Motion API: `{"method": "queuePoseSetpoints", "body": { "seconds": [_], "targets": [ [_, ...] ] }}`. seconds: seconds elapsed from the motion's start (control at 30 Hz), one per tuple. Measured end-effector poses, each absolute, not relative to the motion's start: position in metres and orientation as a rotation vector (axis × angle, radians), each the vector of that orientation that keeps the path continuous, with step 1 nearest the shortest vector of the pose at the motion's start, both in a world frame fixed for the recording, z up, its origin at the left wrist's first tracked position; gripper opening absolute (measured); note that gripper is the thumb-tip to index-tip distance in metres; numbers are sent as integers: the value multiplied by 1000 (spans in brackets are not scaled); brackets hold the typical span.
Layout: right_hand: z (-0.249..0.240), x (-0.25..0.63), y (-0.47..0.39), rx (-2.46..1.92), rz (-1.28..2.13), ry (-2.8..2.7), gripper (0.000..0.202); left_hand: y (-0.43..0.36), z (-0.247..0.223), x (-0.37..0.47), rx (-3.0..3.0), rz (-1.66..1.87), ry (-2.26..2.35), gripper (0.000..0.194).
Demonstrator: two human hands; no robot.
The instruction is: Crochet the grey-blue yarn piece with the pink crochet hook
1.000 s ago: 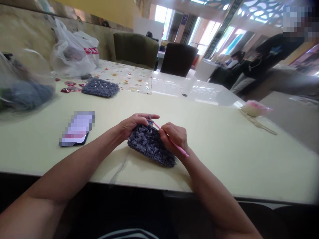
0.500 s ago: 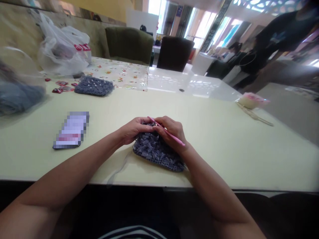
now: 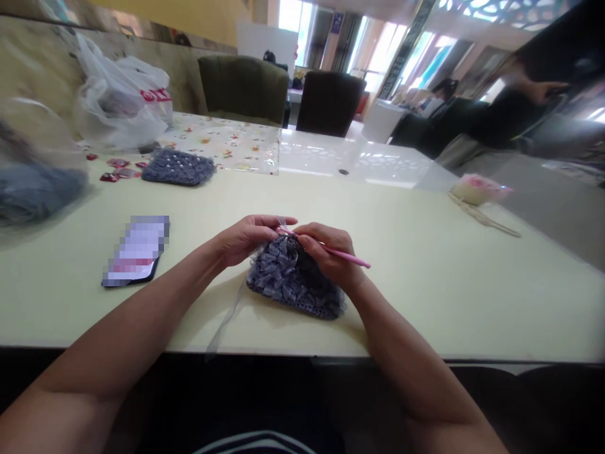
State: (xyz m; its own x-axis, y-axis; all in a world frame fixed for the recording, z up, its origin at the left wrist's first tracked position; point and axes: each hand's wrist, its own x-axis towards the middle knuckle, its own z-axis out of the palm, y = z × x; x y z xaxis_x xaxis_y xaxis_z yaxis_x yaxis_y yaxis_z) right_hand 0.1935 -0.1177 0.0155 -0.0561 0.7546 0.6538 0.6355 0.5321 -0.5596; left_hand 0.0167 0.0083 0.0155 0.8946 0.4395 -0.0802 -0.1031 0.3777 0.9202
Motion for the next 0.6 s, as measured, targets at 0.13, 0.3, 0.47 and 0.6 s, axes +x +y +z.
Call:
{"method": "queuePoseSetpoints", "body": {
  "seconds": [0.13,0.3,0.47,0.6],
  "targets": [
    [22,201,-117,-1159,270,-1860,22,11,17,15,1202,408,368,45],
    [25,209,-116,-1197,243,-1979,23,10,15,16,1311,486,420,44],
    [23,209,-115,-1297,73,-2128,26,2,17,20,1568,632,540,50],
    [12,193,-114,-1462,-324,-2138,29,-6,18,22,1873,788,645,51]
  ]
}}
